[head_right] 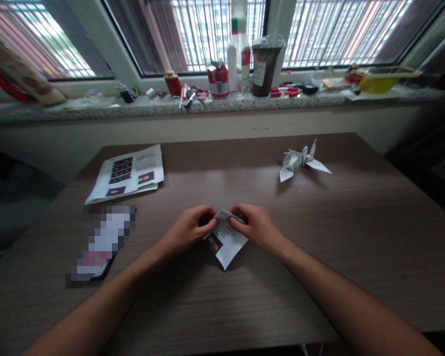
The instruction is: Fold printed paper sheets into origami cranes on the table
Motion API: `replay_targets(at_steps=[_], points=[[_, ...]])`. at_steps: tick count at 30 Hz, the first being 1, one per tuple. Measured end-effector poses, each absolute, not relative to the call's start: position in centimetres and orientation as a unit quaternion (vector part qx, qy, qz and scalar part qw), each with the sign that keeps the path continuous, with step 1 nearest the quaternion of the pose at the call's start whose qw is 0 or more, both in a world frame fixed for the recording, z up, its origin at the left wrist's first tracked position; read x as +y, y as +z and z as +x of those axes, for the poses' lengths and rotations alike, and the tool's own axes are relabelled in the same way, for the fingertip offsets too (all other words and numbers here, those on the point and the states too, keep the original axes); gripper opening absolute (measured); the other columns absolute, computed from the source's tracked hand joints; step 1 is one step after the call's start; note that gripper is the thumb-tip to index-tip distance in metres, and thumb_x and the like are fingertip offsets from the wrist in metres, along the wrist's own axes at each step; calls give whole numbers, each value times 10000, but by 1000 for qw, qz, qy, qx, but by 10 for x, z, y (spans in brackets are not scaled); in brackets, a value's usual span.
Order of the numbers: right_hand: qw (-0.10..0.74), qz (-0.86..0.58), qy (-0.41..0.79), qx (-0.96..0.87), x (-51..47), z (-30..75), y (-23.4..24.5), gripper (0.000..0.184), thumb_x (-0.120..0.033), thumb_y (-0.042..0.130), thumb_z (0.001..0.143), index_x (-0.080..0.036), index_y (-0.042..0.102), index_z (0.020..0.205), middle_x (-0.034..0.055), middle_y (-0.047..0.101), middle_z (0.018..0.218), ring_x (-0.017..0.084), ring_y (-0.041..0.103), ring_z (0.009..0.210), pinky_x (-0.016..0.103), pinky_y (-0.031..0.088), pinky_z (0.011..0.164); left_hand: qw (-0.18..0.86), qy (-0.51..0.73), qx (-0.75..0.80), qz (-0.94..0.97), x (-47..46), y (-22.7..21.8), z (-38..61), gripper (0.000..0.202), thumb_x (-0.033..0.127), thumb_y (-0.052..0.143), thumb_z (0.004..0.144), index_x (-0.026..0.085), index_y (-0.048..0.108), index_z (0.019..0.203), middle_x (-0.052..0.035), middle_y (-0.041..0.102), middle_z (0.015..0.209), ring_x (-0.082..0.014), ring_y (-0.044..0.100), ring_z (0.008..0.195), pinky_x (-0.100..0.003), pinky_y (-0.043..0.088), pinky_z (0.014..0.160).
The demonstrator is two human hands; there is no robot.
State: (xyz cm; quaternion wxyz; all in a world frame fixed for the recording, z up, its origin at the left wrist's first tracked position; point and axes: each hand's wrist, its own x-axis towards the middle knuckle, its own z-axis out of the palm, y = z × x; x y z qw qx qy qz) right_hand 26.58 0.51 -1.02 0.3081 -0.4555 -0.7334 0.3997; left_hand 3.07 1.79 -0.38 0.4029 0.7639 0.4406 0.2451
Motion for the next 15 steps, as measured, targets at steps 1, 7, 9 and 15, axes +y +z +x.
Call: replay_targets(at_steps=[1, 7, 9, 15], points=[[309, -456, 405, -730, 5, 265, -10, 100, -292, 646, 956, -212, 705, 967, 14, 709, 839, 171, 625, 746, 280, 444, 651, 417, 250, 438, 756, 17, -4, 31, 109, 248, 624, 952, 168, 692, 922, -34, 717, 854, -174, 657, 769, -266, 480, 681], [313, -438, 457, -708, 4, 267, -10, 118, -269, 635, 951, -219, 695, 1040, 28, 736, 922, 179, 660, 813, 294, 494, 708, 489, 292, 418, 707, 15, -7, 33, 89, 248, 624, 952, 173, 666, 976, -41, 718, 908, -179, 681, 831, -284, 539, 740], [317, -434, 483, -692, 4, 269, -12, 150, -289, 633, 958, -222, 685, 1082, 31, 736, 932, 182, 667, 820, 297, 508, 705, 508, 301, 405, 698, 15, -6, 33, 96, 247, 617, 956, 178, 662, 1006, -48, 719, 925, -184, 686, 857, -297, 551, 764], [330, -436, 498, -674, 6, 273, -15, 144, -324, 614, 974, -228, 681, 1057, 22, 691, 872, 179, 640, 789, 292, 503, 673, 543, 306, 381, 682, 17, -6, 30, 125, 256, 605, 969, 197, 670, 1058, -64, 729, 977, -195, 694, 905, -328, 573, 808]])
